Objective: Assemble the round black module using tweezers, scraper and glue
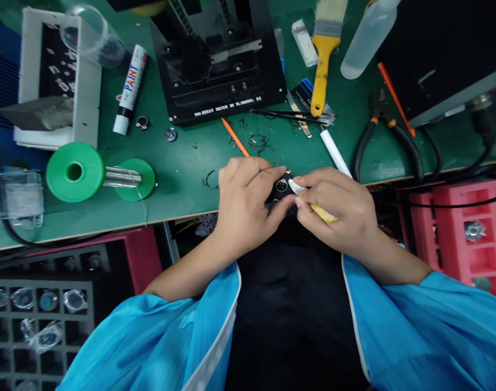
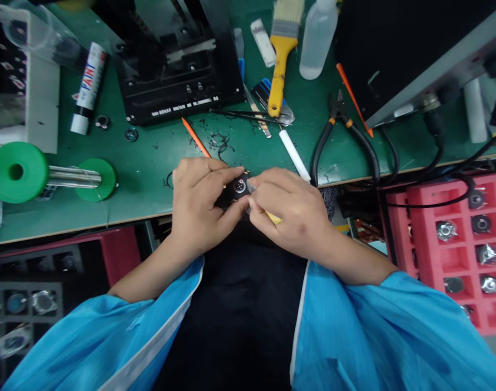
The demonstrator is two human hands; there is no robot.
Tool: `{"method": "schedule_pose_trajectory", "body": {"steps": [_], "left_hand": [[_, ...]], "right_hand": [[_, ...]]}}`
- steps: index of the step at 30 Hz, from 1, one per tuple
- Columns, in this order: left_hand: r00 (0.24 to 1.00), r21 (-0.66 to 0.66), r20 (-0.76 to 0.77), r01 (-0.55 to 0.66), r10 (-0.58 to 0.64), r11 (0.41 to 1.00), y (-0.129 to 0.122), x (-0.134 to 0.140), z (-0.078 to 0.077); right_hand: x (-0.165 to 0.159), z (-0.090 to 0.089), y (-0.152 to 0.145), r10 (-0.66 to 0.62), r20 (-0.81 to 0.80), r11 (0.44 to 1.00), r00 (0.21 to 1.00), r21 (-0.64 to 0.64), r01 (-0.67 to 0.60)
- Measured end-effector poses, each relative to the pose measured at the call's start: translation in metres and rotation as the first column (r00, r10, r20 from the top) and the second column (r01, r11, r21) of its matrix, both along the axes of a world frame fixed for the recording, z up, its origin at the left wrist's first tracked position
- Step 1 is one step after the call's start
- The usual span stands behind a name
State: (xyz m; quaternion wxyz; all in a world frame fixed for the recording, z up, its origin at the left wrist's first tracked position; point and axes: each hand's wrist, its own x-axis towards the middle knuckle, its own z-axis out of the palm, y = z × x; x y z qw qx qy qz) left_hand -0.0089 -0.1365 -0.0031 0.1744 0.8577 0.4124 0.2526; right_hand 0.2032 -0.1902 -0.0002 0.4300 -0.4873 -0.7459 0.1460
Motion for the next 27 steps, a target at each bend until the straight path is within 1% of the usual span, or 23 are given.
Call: {"method": "schedule_pose_trajectory", "body": {"steps": [3,7,12,17,19,24,27], "left_hand": [[1.0,0.034,0.028,0.009,-0.01,0.999,0.0,0.0,-0.001],[0.999,0.046,0.054,0.007,-0.009,0.999,0.0,0.0,-0.006],[0.996,0.113,0.081,0.019,-0.028,0.993,0.001,0.0,-0.007],[0.995,0.117,0.093,0.03,-0.041,0.993,0.002,0.0,-0.005],[0.995,0.12,0.091,0.034,-0.045,0.992,0.002,0.0,-0.005],[0.997,0.131,0.078,-0.005,-0.006,0.991,0.001,0.0,-0.01],[0.997,0.131,0.074,-0.024,0.014,0.991,-0.001,0.0,-0.013]], "right_hand": [[0.0,0.0,0.0,0.011,-0.003,1.0,1.0,-0.004,-0.011],[0.0,-0.001,0.0,0.001,-0.002,1.0,1.0,0.014,-0.001],[0.0,-0.005,0.001,-0.001,-0.004,0.999,1.0,0.048,0.001],[-0.001,-0.011,-0.002,-0.036,-0.109,0.994,0.993,0.099,0.047],[-0.002,-0.013,-0.003,-0.035,-0.12,0.992,0.992,0.114,0.049],[-0.004,-0.017,-0.006,-0.036,-0.112,0.991,0.993,0.128,0.05],[-0.006,-0.021,-0.006,-0.048,-0.115,0.985,0.992,0.157,0.066]]}}
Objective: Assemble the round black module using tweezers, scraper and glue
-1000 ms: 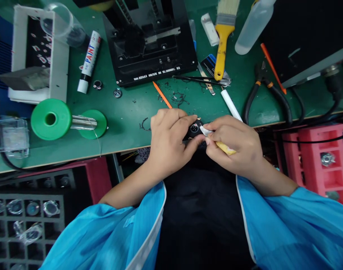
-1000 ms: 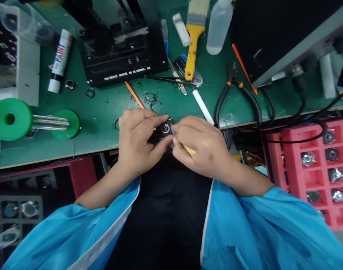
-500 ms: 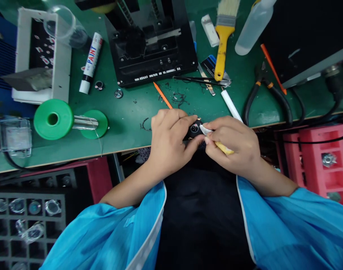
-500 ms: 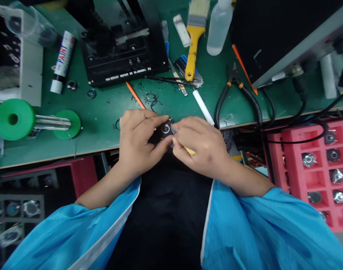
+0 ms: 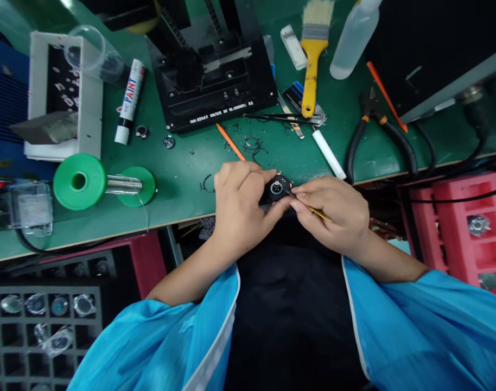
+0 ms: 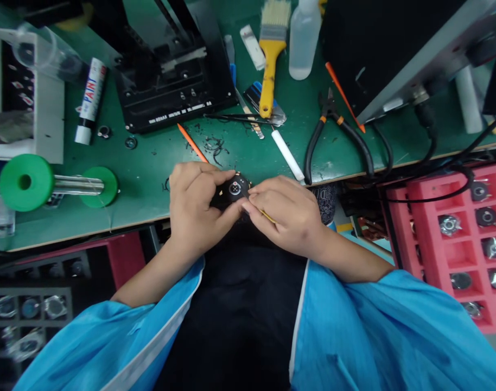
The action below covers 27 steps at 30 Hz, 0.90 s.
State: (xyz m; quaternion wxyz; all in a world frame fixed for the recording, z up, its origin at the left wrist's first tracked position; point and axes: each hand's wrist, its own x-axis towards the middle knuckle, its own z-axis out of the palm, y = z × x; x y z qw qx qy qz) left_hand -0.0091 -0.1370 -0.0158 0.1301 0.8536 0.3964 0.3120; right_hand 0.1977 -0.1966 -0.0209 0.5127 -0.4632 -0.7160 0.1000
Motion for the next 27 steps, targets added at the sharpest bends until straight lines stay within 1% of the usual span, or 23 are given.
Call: {"method": "schedule_pose_trajectory", "body": {"steps": [5,8,15,21,27], "left_hand": [[1.0,-0.002,-0.003,0.001,-0.001,1.0,-0.0009,0.0003,-0.001],[1.0,-0.026,-0.002,0.002,-0.002,1.0,-0.0009,0.0003,-0.0005],[1.0,-0.012,0.007,0.009,-0.009,1.0,-0.0002,0.0002,0.0006],[1.0,-0.003,0.012,0.014,-0.013,1.0,0.0001,0.0006,0.002],[1.0,0.018,-0.019,0.019,-0.018,1.0,0.0008,0.0,0.0024]], "right_hand": [[-0.0014,-0.0042,-0.0012,-0.004,0.038,1.0,0.999,0.028,0.003],[-0.0018,-0.0035,-0.0023,-0.008,0.07,0.999,0.998,0.032,0.006],[0.0009,-0.0006,-0.0019,0.017,0.133,0.999,0.991,0.034,-0.022],[0.0021,0.0016,0.0004,0.031,0.137,0.999,0.99,0.011,-0.033],[0.0036,0.0029,0.0019,0.06,0.115,0.998,0.992,-0.009,-0.059]]}}
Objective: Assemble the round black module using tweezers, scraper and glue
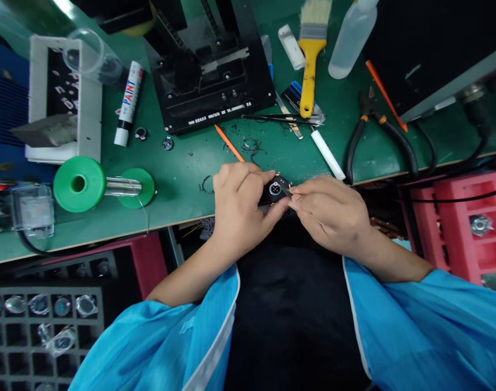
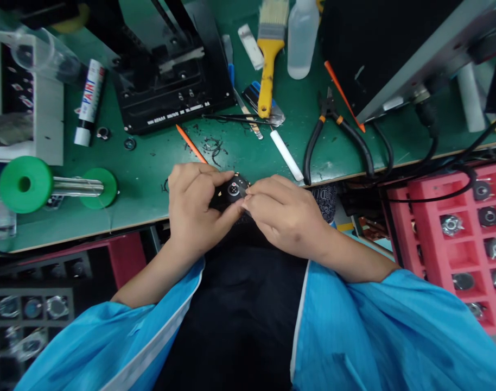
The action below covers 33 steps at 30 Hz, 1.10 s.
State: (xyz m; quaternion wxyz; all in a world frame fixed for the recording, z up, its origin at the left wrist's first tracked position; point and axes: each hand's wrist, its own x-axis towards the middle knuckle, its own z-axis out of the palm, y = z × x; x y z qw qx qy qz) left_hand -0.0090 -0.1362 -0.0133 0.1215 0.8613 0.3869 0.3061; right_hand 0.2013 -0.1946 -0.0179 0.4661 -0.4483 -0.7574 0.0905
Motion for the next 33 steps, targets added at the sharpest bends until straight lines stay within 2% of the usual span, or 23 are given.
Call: {"method": "schedule_pose_trajectory", "body": {"steps": [11,19,28,33], "left_hand": [[0.999,-0.071,-0.021,-0.027,0.025,0.997,-0.0012,-0.0004,0.0008],[0.999,-0.026,-0.014,-0.032,0.032,0.999,-0.0014,0.0004,-0.0005],[1.0,-0.081,0.013,-0.018,0.019,0.997,-0.0019,0.0001,0.0008],[1.0,-0.034,0.008,-0.008,0.009,0.999,-0.0013,0.0005,0.0009]], "right_hand": [[0.0032,0.0028,0.0018,0.015,-0.005,1.0,1.0,-0.025,-0.015],[0.0054,0.003,0.0037,0.042,0.004,0.999,0.999,-0.025,-0.042],[0.0074,0.0055,0.0052,0.045,0.023,0.999,0.999,-0.031,-0.044],[0.0081,0.0071,0.0058,0.062,0.018,0.997,0.998,-0.05,-0.061]]}}
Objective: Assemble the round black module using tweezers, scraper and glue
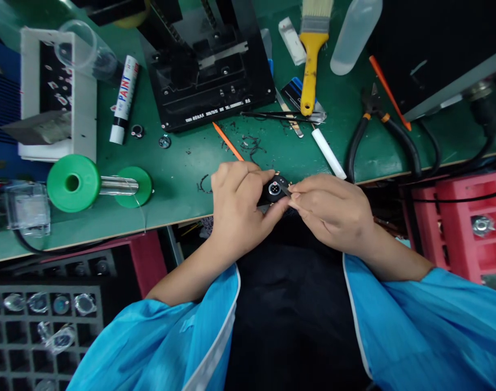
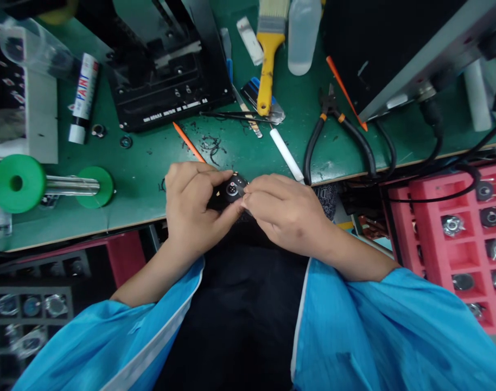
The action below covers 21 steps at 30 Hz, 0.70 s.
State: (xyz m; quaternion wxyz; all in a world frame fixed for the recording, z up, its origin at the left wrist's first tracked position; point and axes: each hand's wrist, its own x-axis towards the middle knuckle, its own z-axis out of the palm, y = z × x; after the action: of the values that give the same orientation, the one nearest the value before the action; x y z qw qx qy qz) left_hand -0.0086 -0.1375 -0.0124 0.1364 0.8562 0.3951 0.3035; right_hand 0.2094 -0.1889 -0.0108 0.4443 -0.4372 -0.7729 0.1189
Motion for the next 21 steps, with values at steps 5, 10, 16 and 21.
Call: {"method": "schedule_pose_trajectory", "body": {"steps": [5,10,16,21], "left_hand": [[1.0,-0.008,0.0,0.0,0.0,1.0,0.0001,-0.0004,0.0005],[1.0,-0.028,-0.023,-0.02,0.019,0.999,-0.0005,-0.0004,-0.0009],[0.999,-0.005,-0.04,-0.023,0.023,1.0,-0.0003,0.0006,0.0015],[0.999,0.003,-0.044,-0.024,0.024,1.0,0.0001,0.0008,0.0016]], "right_hand": [[0.0006,-0.0003,-0.0003,0.002,0.006,1.0,1.0,-0.011,-0.002],[0.002,-0.0002,-0.0003,0.007,0.018,1.0,1.0,-0.009,-0.007],[0.0026,0.0009,0.0002,0.001,0.025,1.0,1.0,-0.025,-0.001],[0.0015,-0.0016,0.0008,0.007,-0.002,1.0,1.0,-0.029,-0.007]]}}
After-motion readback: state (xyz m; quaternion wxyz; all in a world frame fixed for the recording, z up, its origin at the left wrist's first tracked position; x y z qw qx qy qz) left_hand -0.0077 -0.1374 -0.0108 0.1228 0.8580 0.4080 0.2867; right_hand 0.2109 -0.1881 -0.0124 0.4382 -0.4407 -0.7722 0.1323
